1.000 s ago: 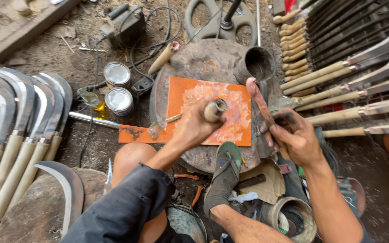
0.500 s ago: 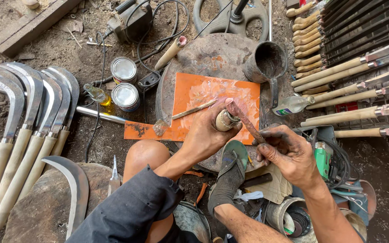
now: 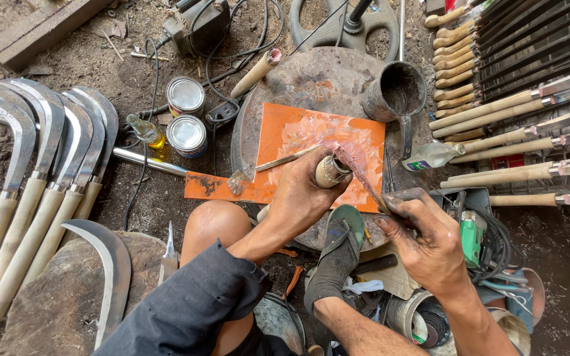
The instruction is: The person applies pink adhesive to the end of a wooden handle and inserts a curved metal blade into it. They then wipe away excess adhesive and inspect the assembled tool.
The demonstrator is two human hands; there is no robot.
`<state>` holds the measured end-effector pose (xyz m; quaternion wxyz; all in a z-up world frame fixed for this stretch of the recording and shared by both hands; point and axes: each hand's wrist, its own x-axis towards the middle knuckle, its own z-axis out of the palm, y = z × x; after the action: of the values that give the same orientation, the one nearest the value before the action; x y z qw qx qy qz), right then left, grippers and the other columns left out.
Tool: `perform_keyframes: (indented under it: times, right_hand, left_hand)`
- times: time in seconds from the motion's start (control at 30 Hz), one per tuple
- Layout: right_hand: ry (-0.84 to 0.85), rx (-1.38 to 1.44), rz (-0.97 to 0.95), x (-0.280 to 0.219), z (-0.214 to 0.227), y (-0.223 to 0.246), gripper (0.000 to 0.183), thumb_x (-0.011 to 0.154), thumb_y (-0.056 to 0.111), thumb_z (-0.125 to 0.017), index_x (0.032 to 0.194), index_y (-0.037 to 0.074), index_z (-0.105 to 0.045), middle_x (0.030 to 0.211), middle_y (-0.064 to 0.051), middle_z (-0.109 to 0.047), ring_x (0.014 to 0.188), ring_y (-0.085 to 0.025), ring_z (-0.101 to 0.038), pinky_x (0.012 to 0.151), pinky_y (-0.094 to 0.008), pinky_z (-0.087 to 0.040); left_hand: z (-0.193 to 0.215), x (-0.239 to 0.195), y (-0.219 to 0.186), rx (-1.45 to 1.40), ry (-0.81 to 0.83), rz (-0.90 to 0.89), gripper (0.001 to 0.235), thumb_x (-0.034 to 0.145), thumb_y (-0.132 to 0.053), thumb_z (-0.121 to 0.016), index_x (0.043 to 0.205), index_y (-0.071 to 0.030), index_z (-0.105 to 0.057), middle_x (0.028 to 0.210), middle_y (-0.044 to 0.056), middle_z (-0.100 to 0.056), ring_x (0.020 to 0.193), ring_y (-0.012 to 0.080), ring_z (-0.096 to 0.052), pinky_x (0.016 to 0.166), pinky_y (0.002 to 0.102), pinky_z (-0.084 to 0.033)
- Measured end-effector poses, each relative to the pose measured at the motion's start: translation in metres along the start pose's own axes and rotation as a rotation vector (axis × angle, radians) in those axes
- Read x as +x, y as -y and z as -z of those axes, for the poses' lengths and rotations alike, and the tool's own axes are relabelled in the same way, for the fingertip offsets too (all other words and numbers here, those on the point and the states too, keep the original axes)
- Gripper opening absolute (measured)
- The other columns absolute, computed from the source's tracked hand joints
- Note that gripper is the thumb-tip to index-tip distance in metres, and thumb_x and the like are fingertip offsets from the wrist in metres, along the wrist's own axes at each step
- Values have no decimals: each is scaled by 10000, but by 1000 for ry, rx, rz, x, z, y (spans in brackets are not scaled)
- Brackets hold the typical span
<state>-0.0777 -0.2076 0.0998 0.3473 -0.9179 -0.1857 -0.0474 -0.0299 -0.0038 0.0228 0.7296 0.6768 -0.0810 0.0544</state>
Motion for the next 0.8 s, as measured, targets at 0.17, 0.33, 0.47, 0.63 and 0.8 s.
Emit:
perform_keyframes:
  times: [0.17,0.33,0.47,0.63,0.8]
  right_hand:
    - [21,-74,2,4,6,13,245,833,14,-779,1041,-21,-654,997,-118,-704,832,-202,-723,677,-298,-571]
    - [28,-138,69,8,15,18,246,831,26,-782,1035,-26,-654,981,-125,-713,848,-222,-727,699,-311,-563]
    - [24,-149,17,8,23,21,235,822,22,-785,1023,-28,-673,937,-116,-718,798,-206,-727,660,-303,-559]
    - [26,-129,-10,12,23,22,235,823,26,-787,1020,-28,-672,904,-105,-715,764,-177,-723,620,-280,-560]
    - [50,-38,-91,12,20,20,164,863,17,-759,1000,-15,-676,828,-70,-732,724,-137,-755,598,-263,-582]
  left_hand:
    - [3,0,0,24,-18,13,245,885,-132,-791,1090,-40,-691,933,83,-743,831,140,-712,757,305,-577]
    - [4,-1,0,-3,-18,14,251,883,-123,-786,1099,-43,-687,937,72,-738,835,129,-705,758,301,-579]
    - [4,-1,1,-41,8,42,211,895,-121,-780,1073,-49,-692,923,57,-731,833,116,-682,755,292,-580]
    - [4,-1,0,-61,14,10,214,897,-121,-776,1081,-52,-691,950,51,-734,856,111,-691,777,289,-578]
    - [4,-1,-3,-18,20,8,268,897,-146,-774,1126,-44,-678,964,67,-725,853,123,-685,774,299,-574]
